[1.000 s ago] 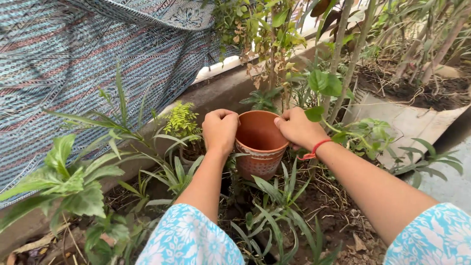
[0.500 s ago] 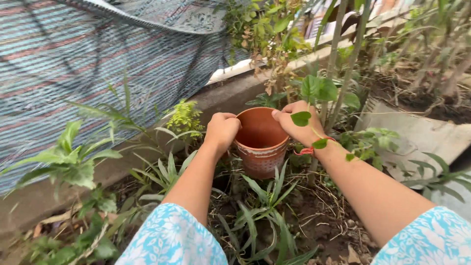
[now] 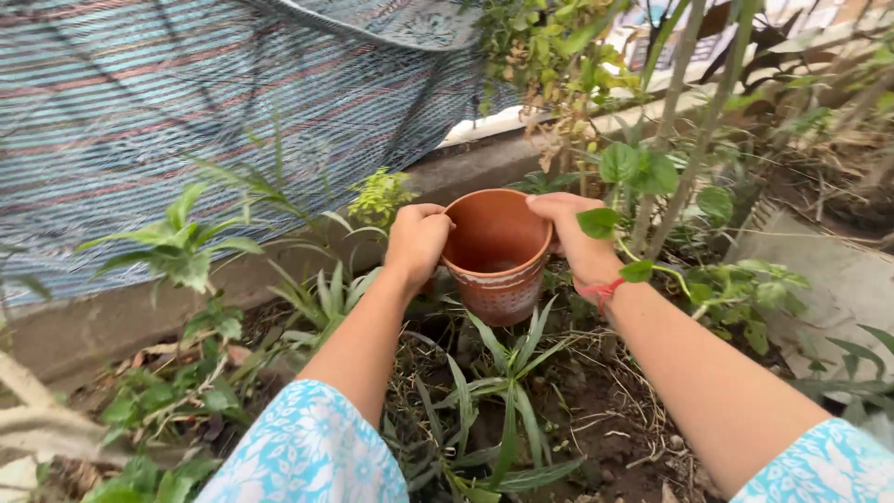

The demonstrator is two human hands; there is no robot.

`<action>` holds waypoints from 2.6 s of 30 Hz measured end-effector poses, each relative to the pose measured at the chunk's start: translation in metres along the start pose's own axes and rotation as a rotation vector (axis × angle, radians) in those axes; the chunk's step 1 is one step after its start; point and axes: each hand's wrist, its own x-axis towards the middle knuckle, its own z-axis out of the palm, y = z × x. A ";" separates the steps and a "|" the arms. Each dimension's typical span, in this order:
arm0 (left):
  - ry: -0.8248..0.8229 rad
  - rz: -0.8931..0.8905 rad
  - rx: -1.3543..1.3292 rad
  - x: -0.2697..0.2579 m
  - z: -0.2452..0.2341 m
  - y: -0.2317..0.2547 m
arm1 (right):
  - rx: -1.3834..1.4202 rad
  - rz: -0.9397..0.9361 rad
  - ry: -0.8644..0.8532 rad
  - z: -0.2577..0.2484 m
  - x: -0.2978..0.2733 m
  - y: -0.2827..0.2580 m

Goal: Watering and tending to various potted plants on an outdoor balcony.

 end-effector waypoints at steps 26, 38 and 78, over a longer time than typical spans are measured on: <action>0.168 -0.012 -0.072 -0.070 -0.032 -0.012 | 0.484 0.225 -0.304 0.045 -0.020 -0.022; 0.177 -0.063 -0.112 -0.117 -0.122 0.004 | 0.386 0.257 -0.473 0.114 -0.042 -0.062; -0.371 -0.128 0.141 -0.167 -0.198 0.019 | -0.339 0.432 -0.793 0.128 -0.107 -0.129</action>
